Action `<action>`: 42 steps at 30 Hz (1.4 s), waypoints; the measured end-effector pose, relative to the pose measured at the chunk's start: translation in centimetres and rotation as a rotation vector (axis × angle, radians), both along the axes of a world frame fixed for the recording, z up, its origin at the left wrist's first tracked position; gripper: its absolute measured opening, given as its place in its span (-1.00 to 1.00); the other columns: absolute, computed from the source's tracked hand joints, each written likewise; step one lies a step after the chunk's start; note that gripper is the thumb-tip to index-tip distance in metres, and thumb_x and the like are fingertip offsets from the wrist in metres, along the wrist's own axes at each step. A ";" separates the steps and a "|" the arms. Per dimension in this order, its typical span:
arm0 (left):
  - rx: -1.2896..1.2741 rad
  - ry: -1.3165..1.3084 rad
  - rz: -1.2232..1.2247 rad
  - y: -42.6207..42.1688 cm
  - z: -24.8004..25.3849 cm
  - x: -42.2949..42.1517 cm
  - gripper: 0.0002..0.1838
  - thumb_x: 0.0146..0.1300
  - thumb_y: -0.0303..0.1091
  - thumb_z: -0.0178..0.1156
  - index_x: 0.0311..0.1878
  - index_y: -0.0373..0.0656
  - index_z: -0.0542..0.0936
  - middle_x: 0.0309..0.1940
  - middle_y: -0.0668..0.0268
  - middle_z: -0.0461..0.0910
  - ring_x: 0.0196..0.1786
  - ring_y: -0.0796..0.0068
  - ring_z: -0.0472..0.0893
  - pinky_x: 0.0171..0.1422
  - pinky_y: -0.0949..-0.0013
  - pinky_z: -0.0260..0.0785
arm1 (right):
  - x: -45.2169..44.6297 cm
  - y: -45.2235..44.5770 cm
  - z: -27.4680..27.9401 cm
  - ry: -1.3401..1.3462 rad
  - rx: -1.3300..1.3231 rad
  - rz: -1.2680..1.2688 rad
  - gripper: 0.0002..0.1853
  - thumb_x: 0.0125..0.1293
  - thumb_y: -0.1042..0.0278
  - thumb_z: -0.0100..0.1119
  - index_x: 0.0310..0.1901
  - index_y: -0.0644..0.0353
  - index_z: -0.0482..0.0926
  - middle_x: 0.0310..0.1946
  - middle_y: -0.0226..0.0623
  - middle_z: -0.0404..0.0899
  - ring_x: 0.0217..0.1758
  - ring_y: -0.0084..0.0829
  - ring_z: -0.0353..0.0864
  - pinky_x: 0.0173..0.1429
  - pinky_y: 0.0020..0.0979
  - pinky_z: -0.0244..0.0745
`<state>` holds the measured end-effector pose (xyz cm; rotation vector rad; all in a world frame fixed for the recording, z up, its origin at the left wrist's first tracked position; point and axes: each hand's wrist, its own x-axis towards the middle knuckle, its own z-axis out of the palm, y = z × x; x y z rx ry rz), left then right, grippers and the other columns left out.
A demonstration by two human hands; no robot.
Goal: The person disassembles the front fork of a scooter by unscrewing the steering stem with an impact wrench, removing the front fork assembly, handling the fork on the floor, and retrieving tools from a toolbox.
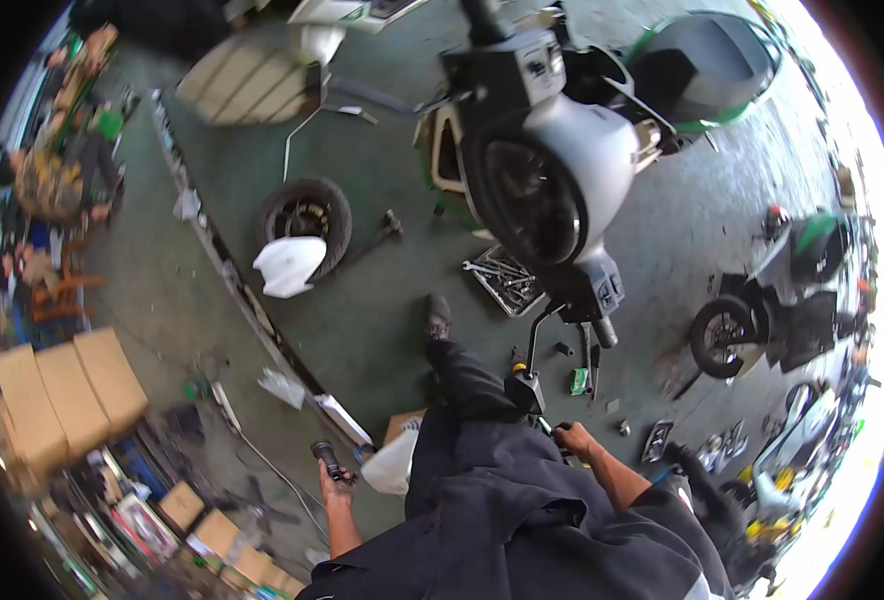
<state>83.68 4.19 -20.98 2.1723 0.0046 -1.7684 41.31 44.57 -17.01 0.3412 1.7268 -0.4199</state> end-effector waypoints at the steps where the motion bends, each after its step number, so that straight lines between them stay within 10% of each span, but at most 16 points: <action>1: -0.015 0.030 -0.060 -2.0 0.0 -1.8 -0.41 0.31 0.39 0.12 -0.33 -0.03 0.45 -0.61 0.41 0.39 -0.57 0.44 0.37 -0.10 0.13 0.42 | -0.2 -0.8 -0.4 0.016 -0.044 -0.018 -0.67 0.39 0.17 0.08 -0.06 0.24 0.68 -0.26 -0.25 0.69 -0.21 -0.33 0.66 -0.18 -0.24 0.63; 17: -0.152 0.266 -1.549 -22.8 3.1 -33.8 -0.47 0.38 0.18 0.21 -0.34 -0.19 0.54 -0.59 0.33 0.54 -0.65 0.56 0.49 -0.55 0.39 0.40 | 8.5 -22.4 -2.8 0.447 -0.644 -0.975 -0.65 0.43 0.26 0.02 0.13 0.28 0.52 -0.10 -0.13 0.67 -0.14 -0.30 0.74 -0.16 -0.35 0.60; 22: -0.186 0.340 -2.015 -25.1 3.7 -36.8 -0.49 0.39 0.16 0.18 -0.27 -0.21 0.56 -0.58 0.39 0.52 -0.60 0.57 0.51 -0.50 0.39 0.38 | 8.3 -38.6 4.8 0.418 -0.517 -0.985 -0.62 0.45 0.26 0.02 0.17 0.31 0.51 -0.07 -0.08 0.68 -0.09 -0.27 0.74 -0.15 -0.37 0.62; 27: -0.338 0.284 -2.333 -25.2 7.4 -36.4 -0.22 0.27 0.37 0.16 -0.18 -0.40 0.57 -0.45 0.07 0.65 -0.37 0.18 0.69 -0.25 0.13 0.50 | 10.0 -45.6 4.9 0.308 -0.630 -1.026 -0.55 0.48 0.13 0.06 0.19 0.35 0.48 -0.04 -0.06 0.67 -0.06 -0.23 0.74 -0.11 -0.34 0.64; 28: -0.311 0.225 -2.417 -25.0 7.6 -36.3 -0.19 0.26 0.38 0.14 -0.12 -0.43 0.56 -0.22 -0.15 0.67 -0.08 -0.04 0.69 0.02 0.03 0.47 | 10.1 -46.3 4.7 0.301 -0.647 -1.059 -0.54 0.49 0.10 0.05 0.17 0.37 0.49 -0.06 -0.07 0.67 -0.08 -0.26 0.74 -0.13 -0.34 0.64; 34: -0.476 0.388 -2.726 -22.3 10.1 -34.5 -0.21 0.33 0.28 0.10 -0.02 -0.51 0.50 -0.14 -0.31 0.62 -0.01 -0.24 0.64 0.04 -0.08 0.44 | 11.6 -45.4 3.1 0.085 -0.655 -1.483 -0.55 0.50 0.00 0.07 0.10 0.28 0.51 -0.14 -0.16 0.65 -0.15 -0.23 0.71 -0.06 -0.16 0.67; 38: -0.214 0.759 -3.058 -21.0 14.4 -36.1 -0.32 0.35 0.19 0.13 0.12 -0.36 0.48 -0.11 -0.24 0.63 0.01 -0.21 0.63 0.14 -0.07 0.43 | 15.2 -44.1 -1.6 0.086 -0.751 -1.869 -0.63 0.43 0.11 0.13 0.07 0.22 0.48 -0.21 -0.20 0.65 -0.23 -0.23 0.70 -0.16 -0.07 0.68; 39: -0.566 1.177 -2.880 -22.3 10.4 -35.0 -0.34 0.35 0.19 0.13 0.14 -0.28 0.54 -0.09 -0.17 0.64 0.01 -0.22 0.63 0.16 -0.02 0.45 | 15.5 -43.5 -2.1 0.015 -0.757 -1.970 -0.66 0.43 0.16 0.13 0.10 0.20 0.45 -0.22 -0.22 0.64 -0.25 -0.26 0.70 -0.20 -0.14 0.70; 42: -0.998 0.305 -3.173 -27.1 13.1 -42.3 -0.33 0.20 0.28 0.19 0.03 -0.18 0.66 0.05 -0.05 0.61 0.20 -0.07 0.54 0.23 -0.21 0.36 | 18.0 -40.4 -1.0 0.019 -0.658 -2.131 -0.60 0.37 0.10 0.17 0.03 0.27 0.45 -0.28 -0.17 0.64 -0.32 -0.23 0.67 -0.18 -0.12 0.65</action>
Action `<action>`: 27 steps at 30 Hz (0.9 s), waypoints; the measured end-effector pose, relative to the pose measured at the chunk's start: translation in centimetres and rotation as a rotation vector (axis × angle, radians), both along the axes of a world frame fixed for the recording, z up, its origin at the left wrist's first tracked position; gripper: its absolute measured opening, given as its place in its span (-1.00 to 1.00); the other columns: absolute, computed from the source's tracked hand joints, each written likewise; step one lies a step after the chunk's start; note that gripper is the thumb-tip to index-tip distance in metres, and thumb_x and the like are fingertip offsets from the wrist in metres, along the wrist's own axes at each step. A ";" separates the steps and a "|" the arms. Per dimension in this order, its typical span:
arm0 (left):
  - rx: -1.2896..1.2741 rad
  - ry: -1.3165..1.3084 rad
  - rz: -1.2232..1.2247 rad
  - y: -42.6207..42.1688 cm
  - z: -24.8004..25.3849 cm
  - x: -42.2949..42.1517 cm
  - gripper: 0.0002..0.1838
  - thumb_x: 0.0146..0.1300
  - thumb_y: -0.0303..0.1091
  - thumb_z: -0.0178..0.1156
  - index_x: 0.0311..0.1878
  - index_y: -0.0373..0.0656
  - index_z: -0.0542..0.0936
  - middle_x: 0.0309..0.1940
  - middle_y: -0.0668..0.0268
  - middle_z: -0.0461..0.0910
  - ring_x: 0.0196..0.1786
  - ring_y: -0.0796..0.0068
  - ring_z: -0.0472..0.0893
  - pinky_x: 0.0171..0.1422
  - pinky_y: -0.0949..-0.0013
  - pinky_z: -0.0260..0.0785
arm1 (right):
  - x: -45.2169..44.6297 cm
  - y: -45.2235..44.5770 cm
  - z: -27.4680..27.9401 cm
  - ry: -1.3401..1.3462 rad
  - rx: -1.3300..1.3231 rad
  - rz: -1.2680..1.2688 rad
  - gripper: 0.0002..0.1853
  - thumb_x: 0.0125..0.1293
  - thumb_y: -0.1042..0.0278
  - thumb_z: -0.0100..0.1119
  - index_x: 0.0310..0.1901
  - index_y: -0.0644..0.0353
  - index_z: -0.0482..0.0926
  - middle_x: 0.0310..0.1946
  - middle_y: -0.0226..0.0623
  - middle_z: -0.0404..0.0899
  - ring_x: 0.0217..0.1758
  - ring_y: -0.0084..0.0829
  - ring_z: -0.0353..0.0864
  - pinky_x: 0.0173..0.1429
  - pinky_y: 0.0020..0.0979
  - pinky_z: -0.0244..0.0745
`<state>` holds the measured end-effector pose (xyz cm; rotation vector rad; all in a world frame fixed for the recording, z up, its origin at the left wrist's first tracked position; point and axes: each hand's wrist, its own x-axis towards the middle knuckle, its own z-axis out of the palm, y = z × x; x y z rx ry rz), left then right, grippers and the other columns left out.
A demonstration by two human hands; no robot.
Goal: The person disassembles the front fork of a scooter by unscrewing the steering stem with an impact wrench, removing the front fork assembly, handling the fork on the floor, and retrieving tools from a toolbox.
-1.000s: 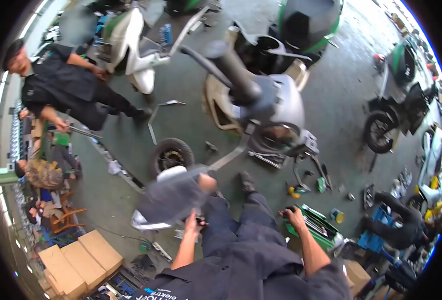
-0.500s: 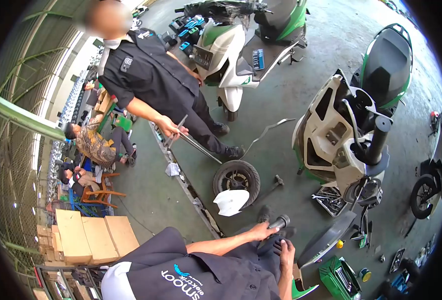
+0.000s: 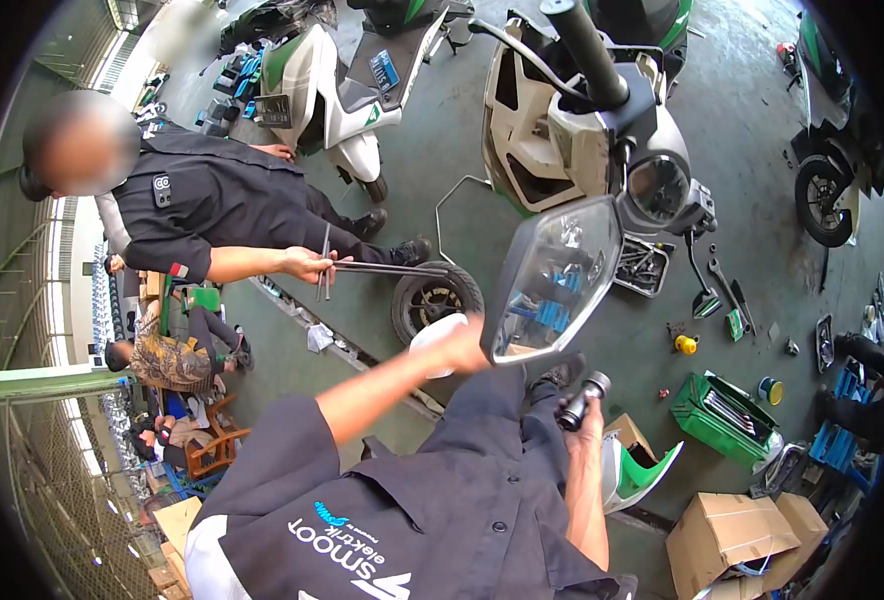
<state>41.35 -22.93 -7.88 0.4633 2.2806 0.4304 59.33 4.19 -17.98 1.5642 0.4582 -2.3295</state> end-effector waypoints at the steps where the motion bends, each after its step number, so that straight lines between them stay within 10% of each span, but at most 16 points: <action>1: -0.174 0.097 0.101 -2.4 2.9 -3.0 -0.37 0.15 0.22 0.26 -0.01 -0.20 0.67 0.02 -0.08 0.61 0.17 -0.09 0.55 0.23 -0.16 0.37 | 1.3 1.2 -0.5 -0.066 -0.049 -0.070 -0.58 0.33 0.07 0.21 0.02 0.25 0.46 -0.29 -0.18 0.63 -0.32 -0.23 0.66 -0.16 -0.10 0.63; 5: -0.727 0.404 -0.055 -15.5 -1.3 -7.4 0.01 0.14 0.14 0.39 0.47 -0.33 0.21 0.33 -0.04 0.38 0.40 -0.01 0.36 0.40 -0.23 0.22 | 7.1 6.4 0.3 -0.081 0.019 -0.137 -0.59 0.26 -0.03 0.25 -0.08 0.14 0.51 -0.34 -0.28 0.60 -0.32 -0.30 0.62 -0.07 -0.15 0.54; 11: -0.794 0.194 -0.250 -23.4 -11.9 -8.8 -0.43 0.25 -0.02 0.28 0.18 -0.23 0.49 0.07 0.11 0.62 0.17 0.22 0.60 0.20 0.05 0.39 | 15.7 12.8 -0.6 -0.346 0.183 -0.246 -0.59 0.31 -0.04 0.21 -0.03 0.12 0.46 -0.39 -0.32 0.55 -0.36 -0.33 0.60 -0.18 -0.15 0.54; 19: -0.572 0.024 -0.378 -6.7 -8.1 -3.3 -0.64 0.37 -0.03 0.17 -0.12 -0.17 0.67 -0.17 -0.03 0.71 -0.02 -0.07 0.69 0.09 -0.06 0.51 | 19.2 11.0 -0.7 -0.270 0.259 -0.466 -0.52 0.30 0.11 0.27 0.11 0.16 0.34 -0.34 -0.22 0.57 -0.40 -0.29 0.63 -0.28 -0.14 0.62; 27: -0.082 -0.221 -0.105 9.5 -21.5 0.3 -0.65 0.41 -0.14 0.12 -0.11 -0.31 0.54 -0.20 -0.24 0.61 0.00 -0.35 0.56 0.05 -0.14 0.37 | 15.2 6.1 -12.2 -0.226 0.395 -0.067 -0.49 0.28 0.14 0.31 0.11 0.25 0.37 -0.37 -0.20 0.57 -0.41 -0.37 0.67 -0.33 -0.35 0.60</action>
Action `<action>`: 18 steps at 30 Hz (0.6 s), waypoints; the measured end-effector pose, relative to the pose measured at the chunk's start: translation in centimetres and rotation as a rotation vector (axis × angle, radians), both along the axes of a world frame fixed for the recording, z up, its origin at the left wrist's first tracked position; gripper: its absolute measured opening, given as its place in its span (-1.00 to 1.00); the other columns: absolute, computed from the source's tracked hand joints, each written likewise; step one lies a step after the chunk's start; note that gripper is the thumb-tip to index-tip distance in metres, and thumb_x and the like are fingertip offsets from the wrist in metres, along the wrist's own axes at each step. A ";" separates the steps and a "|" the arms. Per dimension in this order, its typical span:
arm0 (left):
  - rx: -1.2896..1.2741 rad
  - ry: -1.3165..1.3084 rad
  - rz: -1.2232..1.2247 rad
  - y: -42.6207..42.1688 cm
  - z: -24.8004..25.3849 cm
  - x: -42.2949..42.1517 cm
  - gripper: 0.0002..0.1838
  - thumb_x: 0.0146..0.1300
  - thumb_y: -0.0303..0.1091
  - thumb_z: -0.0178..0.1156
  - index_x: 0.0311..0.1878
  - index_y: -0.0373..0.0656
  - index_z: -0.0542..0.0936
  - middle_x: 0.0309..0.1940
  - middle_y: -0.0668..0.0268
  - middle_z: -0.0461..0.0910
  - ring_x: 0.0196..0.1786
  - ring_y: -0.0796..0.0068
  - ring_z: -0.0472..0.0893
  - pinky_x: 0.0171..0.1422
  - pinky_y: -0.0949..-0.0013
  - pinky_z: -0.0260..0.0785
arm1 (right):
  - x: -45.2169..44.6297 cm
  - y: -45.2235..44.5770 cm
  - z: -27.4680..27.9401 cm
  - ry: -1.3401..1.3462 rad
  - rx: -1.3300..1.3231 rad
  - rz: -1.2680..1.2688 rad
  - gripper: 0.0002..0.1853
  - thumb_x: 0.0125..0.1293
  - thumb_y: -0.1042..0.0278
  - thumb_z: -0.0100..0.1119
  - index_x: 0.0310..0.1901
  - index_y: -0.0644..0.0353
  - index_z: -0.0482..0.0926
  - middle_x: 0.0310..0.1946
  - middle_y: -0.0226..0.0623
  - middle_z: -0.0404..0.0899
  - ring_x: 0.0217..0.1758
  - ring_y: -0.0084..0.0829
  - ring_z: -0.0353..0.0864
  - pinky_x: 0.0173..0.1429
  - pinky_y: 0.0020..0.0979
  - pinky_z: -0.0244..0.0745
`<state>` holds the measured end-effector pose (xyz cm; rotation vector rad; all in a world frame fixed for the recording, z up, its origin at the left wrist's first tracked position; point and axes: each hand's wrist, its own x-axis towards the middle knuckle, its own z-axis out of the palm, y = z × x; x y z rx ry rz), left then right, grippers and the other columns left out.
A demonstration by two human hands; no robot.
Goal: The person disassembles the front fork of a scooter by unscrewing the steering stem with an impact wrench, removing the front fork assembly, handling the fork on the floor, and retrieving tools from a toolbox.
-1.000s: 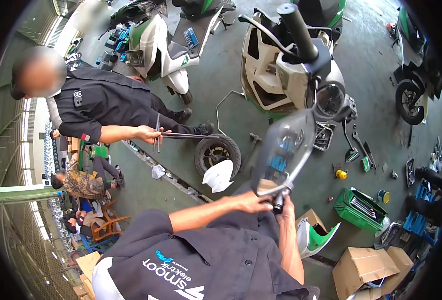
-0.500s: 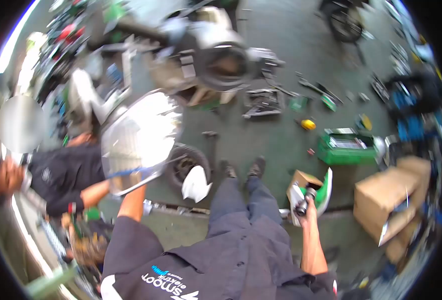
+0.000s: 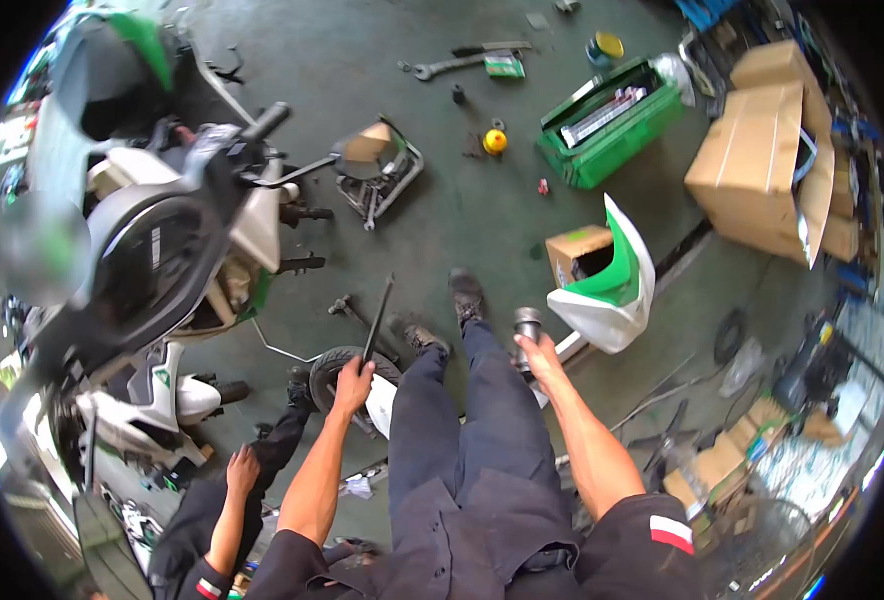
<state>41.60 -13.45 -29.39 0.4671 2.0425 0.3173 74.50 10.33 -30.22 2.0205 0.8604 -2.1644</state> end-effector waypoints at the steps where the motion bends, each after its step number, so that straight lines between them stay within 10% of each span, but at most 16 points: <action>1: 0.055 0.007 -0.006 1.2 -3.2 -0.1 -0.67 0.41 -0.17 0.12 -0.14 -0.32 0.51 -0.24 -0.22 0.61 -0.05 -0.36 0.56 0.00 -0.10 0.38 | -0.3 -1.0 -3.8 -0.047 0.064 0.097 -0.45 0.27 0.11 0.32 0.12 0.29 0.37 -0.35 -0.17 0.59 -0.39 -0.33 0.68 -0.29 -0.31 0.60; 6: 0.065 -0.111 0.119 8.4 -16.6 -0.2 -0.76 0.44 -0.28 0.13 -0.17 -0.31 0.51 -0.52 0.34 0.51 -0.44 0.51 0.48 -0.35 0.31 0.33 | -5.6 -0.9 -19.0 -0.318 0.138 0.568 -0.31 0.21 0.00 0.35 0.17 0.37 0.33 -0.02 0.30 0.62 0.09 0.22 0.62 0.17 0.02 0.52; 18: 0.136 -0.368 0.337 15.9 -47.5 -4.2 -0.75 0.44 -0.27 0.16 -0.07 -0.30 0.48 -0.37 0.27 0.55 -0.40 0.47 0.60 -0.30 0.35 0.53 | -18.6 4.8 -51.3 -0.124 0.934 0.627 -0.42 0.22 0.28 0.31 0.20 0.28 0.30 -0.01 0.15 0.52 0.08 0.16 0.53 0.14 0.04 0.48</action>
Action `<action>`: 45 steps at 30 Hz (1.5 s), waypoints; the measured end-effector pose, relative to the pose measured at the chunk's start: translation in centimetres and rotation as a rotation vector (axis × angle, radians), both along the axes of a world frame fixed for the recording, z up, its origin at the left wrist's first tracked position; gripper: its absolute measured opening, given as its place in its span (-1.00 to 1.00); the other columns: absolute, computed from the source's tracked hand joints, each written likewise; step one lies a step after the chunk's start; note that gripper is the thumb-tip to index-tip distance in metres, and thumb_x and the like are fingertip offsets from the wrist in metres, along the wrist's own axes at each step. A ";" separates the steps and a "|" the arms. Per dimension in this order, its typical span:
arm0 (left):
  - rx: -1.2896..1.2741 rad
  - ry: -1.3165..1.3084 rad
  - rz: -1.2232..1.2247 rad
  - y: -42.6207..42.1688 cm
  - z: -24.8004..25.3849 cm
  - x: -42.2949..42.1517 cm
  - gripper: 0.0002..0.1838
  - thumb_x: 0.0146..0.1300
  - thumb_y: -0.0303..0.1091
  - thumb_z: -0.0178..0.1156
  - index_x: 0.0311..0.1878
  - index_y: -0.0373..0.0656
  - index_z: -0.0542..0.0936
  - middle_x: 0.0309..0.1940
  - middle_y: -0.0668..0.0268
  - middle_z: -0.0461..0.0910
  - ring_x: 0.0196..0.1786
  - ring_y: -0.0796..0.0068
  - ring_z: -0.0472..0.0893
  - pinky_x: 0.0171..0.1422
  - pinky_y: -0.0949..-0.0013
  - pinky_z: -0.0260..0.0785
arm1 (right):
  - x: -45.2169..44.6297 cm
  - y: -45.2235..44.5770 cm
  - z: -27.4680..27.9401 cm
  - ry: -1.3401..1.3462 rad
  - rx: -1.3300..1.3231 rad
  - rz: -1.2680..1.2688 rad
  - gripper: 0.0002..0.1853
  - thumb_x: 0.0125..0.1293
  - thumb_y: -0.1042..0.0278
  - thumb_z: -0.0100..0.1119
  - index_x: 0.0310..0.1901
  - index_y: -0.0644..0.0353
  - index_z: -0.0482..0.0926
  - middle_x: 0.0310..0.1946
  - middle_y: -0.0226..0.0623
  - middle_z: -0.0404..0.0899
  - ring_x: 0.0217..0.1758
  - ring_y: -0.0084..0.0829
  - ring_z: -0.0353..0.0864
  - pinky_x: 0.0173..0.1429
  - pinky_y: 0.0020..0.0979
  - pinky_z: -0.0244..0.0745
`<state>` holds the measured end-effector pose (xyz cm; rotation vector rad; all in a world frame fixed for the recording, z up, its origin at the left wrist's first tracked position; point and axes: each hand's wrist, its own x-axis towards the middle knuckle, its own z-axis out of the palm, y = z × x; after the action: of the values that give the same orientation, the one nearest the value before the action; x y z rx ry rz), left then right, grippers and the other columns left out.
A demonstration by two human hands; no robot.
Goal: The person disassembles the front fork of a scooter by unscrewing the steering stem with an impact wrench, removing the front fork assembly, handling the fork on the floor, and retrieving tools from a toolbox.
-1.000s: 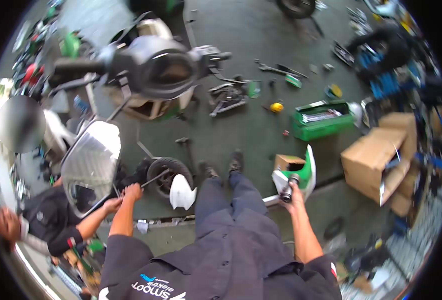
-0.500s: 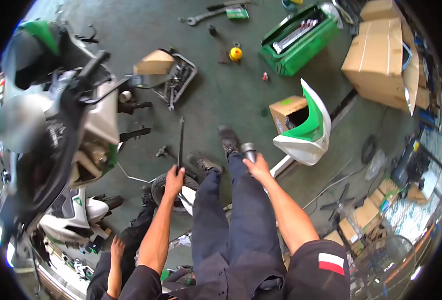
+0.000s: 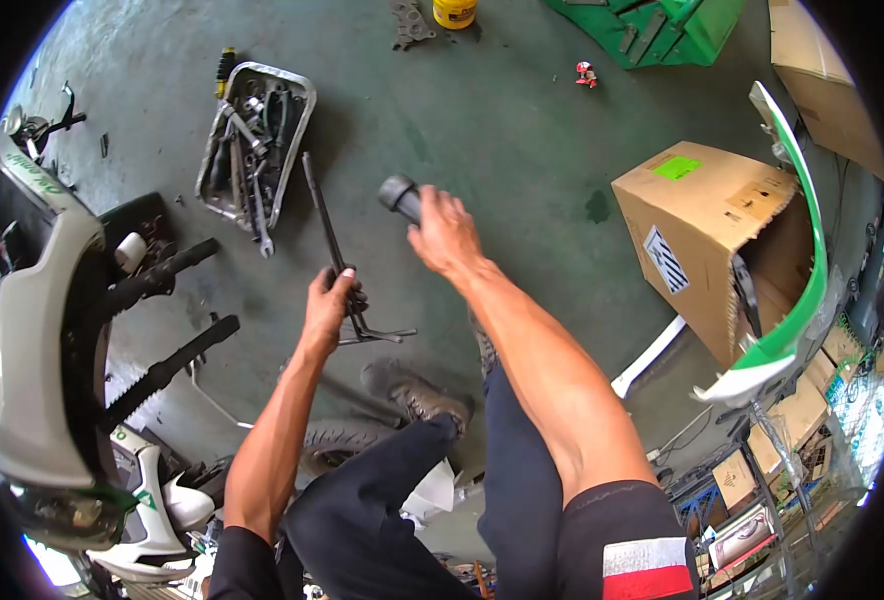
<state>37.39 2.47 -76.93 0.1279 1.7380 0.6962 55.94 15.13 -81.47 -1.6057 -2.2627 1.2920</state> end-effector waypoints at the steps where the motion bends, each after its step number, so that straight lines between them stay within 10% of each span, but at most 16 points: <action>1: 0.024 0.025 -0.028 0.7 -1.1 -0.5 -0.74 0.44 -0.26 0.16 -0.07 -0.30 0.48 -0.36 0.27 0.54 -0.40 0.47 0.59 -0.28 0.35 0.53 | -1.0 0.4 -0.7 -0.003 0.010 0.039 -0.41 0.21 0.30 0.32 0.21 0.25 0.30 0.01 0.12 0.49 0.09 0.14 0.50 0.15 0.03 0.48; 12: 0.205 -0.006 -0.203 7.8 -1.6 -7.9 -0.66 0.47 -0.14 0.19 0.00 -0.26 0.50 -0.37 0.36 0.51 -0.39 0.55 0.55 -0.27 0.39 0.53 | -8.4 4.7 2.1 -0.042 0.313 0.463 -0.43 0.04 0.45 0.35 0.17 0.11 0.47 -0.08 -0.02 0.45 0.02 -0.01 0.55 -0.02 -0.09 0.53; 17: 0.286 0.012 -0.226 9.2 1.3 -10.9 -0.66 0.45 -0.13 0.20 0.05 -0.22 0.52 -0.33 0.38 0.54 -0.36 0.56 0.57 -0.25 0.36 0.55 | -8.8 5.4 3.9 -0.245 0.204 0.596 -0.38 0.16 0.34 0.32 0.29 0.14 0.41 0.16 0.05 0.42 0.26 0.02 0.41 0.23 -0.02 0.37; 20: 0.336 0.020 -0.171 7.7 4.0 -10.4 -0.62 0.48 -0.13 0.18 0.14 -0.24 0.50 -0.24 0.34 0.57 -0.28 0.56 0.59 -0.18 0.37 0.56 | -7.5 4.7 6.8 0.082 0.438 0.437 -0.32 0.22 0.29 0.29 0.37 0.26 0.33 0.23 0.10 0.39 0.36 0.02 0.34 0.36 -0.03 0.29; 26: 0.548 -0.067 -0.213 4.9 6.5 -6.4 -0.54 0.53 -0.12 0.09 0.29 -0.28 0.45 0.01 0.22 0.59 0.02 0.47 0.59 0.09 0.35 0.51 | -8.1 1.7 6.5 0.785 -1.010 0.219 -0.20 0.48 0.02 0.18 0.53 0.23 0.02 0.29 -0.16 0.41 0.36 -0.36 0.36 0.47 -0.30 0.25; 30: 0.587 0.352 -0.626 7.2 9.2 -5.4 -0.54 0.47 -0.09 0.17 0.20 -0.29 0.54 0.00 0.12 0.54 0.08 0.26 0.59 0.10 0.24 0.49 | -7.5 0.4 5.9 0.901 -0.849 -0.039 -0.61 0.50 0.23 0.12 0.25 0.17 0.36 -0.05 -0.36 0.51 -0.08 -0.54 0.56 -0.10 -0.42 0.62; 34: 0.513 0.361 -0.617 8.4 12.0 -6.5 -0.60 0.44 -0.14 0.20 0.15 -0.27 0.59 0.05 0.12 0.58 0.11 0.30 0.60 0.18 0.27 0.44 | -2.0 2.8 8.1 0.697 -0.712 -0.352 -0.80 0.50 0.39 0.00 0.10 0.15 0.38 -0.39 -0.49 0.40 -0.50 -0.68 0.38 -0.54 -0.59 0.34; 43: 0.440 0.092 -0.394 7.0 8.9 -10.6 -0.62 0.49 -0.13 0.14 0.16 -0.21 0.61 -0.08 0.29 0.65 -0.03 0.53 0.58 0.07 0.37 0.47 | 9.4 13.1 0.9 0.179 -0.141 -0.582 -0.85 0.47 0.32 0.04 -0.15 0.21 0.35 -0.56 -0.42 0.35 -0.61 -0.50 0.44 -0.59 -0.39 0.38; 45: 0.419 0.176 -0.515 6.7 8.4 -10.7 -0.54 0.48 -0.04 0.14 0.22 -0.21 0.57 -0.04 0.24 0.65 0.03 0.44 0.61 0.15 0.28 0.47 | 15.2 20.9 -11.0 -0.183 0.330 -0.292 -0.78 0.37 0.24 0.14 -0.32 0.17 0.39 -0.57 -0.31 0.38 -0.54 -0.45 0.48 -0.55 -0.24 0.43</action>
<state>26.68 9.16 -68.49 0.9153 1.6026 0.6635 71.11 36.08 -92.44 -1.8940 -2.0893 0.6890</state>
